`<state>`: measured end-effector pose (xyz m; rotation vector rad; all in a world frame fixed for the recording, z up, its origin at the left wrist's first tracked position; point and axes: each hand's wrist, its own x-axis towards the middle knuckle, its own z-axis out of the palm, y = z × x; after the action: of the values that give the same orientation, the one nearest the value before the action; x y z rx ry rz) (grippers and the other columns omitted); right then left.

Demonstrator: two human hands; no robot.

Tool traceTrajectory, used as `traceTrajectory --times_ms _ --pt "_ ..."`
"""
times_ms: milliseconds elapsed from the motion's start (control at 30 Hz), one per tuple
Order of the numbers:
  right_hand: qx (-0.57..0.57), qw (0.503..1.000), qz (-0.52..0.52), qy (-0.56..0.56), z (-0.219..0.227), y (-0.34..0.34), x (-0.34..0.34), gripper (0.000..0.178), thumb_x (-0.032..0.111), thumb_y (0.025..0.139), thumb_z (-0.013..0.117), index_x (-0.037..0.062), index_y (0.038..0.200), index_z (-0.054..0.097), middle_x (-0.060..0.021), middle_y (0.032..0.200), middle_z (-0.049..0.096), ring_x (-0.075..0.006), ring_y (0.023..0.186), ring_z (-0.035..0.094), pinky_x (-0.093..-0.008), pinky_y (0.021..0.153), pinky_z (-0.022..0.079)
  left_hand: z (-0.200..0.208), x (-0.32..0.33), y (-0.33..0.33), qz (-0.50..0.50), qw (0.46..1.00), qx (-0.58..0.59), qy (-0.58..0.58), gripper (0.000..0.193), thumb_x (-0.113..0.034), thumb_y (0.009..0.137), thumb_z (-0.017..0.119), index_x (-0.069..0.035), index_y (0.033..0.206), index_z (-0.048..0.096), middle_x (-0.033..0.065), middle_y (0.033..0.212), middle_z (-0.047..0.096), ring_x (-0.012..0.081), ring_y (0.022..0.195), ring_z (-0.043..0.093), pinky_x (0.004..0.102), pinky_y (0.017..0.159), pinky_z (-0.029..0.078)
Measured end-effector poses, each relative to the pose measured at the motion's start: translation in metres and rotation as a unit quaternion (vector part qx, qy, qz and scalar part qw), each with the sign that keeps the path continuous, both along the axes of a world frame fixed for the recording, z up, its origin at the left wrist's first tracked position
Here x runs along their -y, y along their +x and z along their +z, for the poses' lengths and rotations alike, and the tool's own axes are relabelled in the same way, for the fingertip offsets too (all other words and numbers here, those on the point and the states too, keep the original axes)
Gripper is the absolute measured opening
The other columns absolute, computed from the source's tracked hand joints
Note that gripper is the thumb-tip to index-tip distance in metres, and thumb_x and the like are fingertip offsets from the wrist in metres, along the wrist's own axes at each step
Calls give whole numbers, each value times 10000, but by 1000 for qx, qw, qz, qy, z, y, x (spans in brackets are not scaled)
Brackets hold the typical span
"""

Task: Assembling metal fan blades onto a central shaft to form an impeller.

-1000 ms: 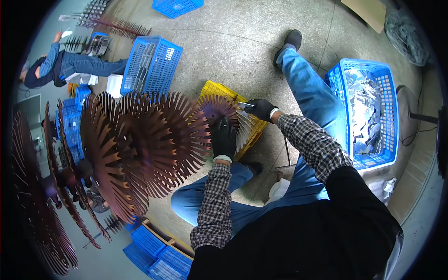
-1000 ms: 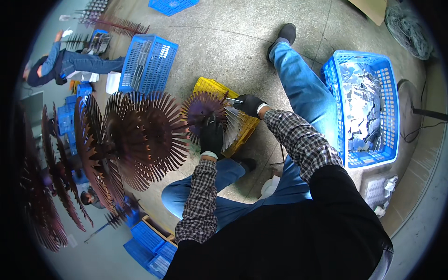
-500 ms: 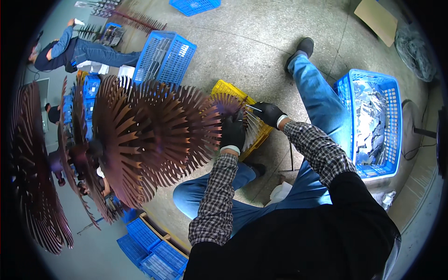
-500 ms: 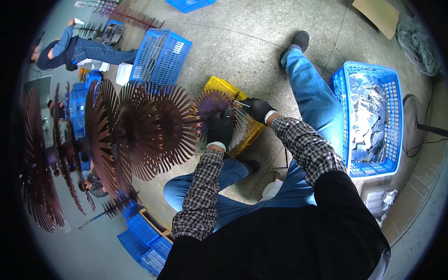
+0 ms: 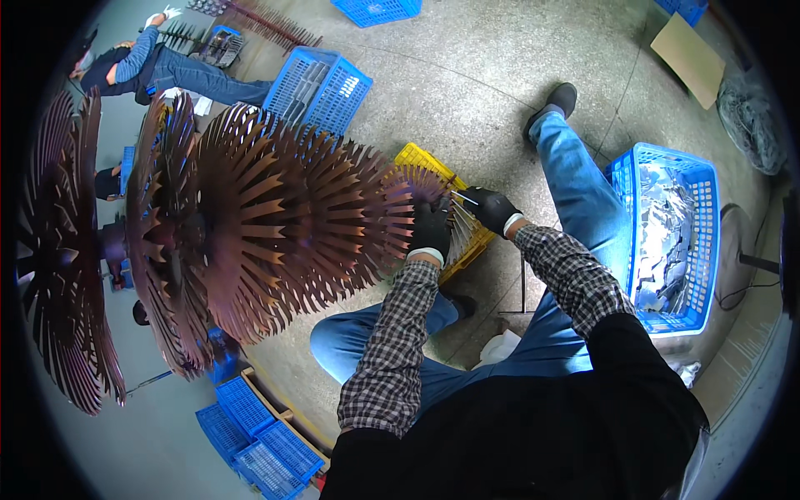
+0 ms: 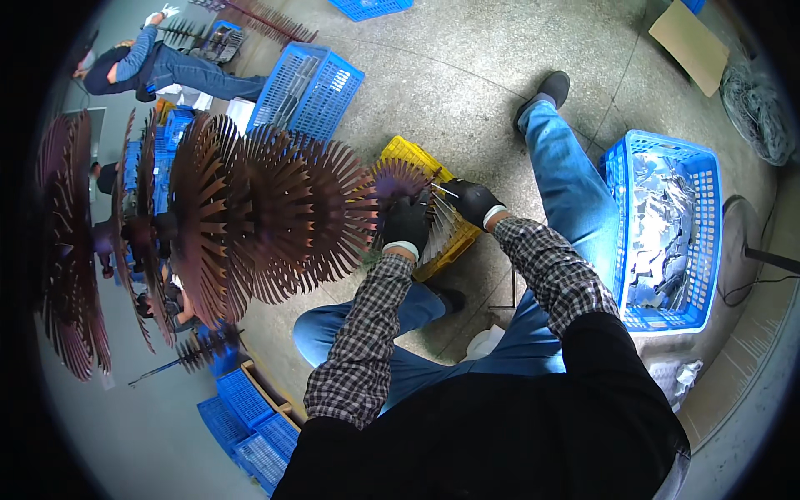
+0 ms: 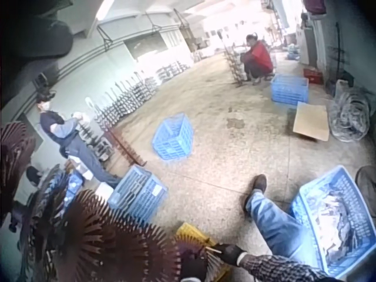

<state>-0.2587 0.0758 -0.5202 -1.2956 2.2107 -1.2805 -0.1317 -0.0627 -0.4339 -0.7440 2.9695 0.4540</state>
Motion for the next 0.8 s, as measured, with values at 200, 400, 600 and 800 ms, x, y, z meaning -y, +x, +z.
traceTrajectory --times_ms 200,400,600,800 --pt "-4 1000 1 23 7 0 -1 326 187 951 580 108 1260 648 -142 1127 681 -350 934 662 -383 820 524 -25 12 4 -33 998 -39 -49 495 -154 861 585 -253 1345 598 140 1048 579 357 850 626 468 704 533" --pt "-9 999 22 27 5 -2 2 340 182 949 577 103 1274 635 -144 1128 678 -355 940 658 -390 821 520 -28 17 4 -30 999 -19 -25 498 -152 869 574 -256 1356 590 137 1093 568 364 870 618 472 735 531" --pt "-3 999 26 38 -1 -2 -1 342 182 956 556 93 1280 622 -153 1118 672 -369 938 651 -407 814 517 -13 5 2 -41 998 -7 -52 487 -147 882 553 -240 1358 590 142 1069 567 364 845 611 457 742 525" --pt "-19 997 58 47 -7 -5 7 362 181 958 539 89 1302 602 -162 1128 664 -379 943 645 -417 817 513 -47 14 8 20 987 -119 103 475 -138 886 539 -223 1350 599 150 1011 569 363 824 599 463 718 511"
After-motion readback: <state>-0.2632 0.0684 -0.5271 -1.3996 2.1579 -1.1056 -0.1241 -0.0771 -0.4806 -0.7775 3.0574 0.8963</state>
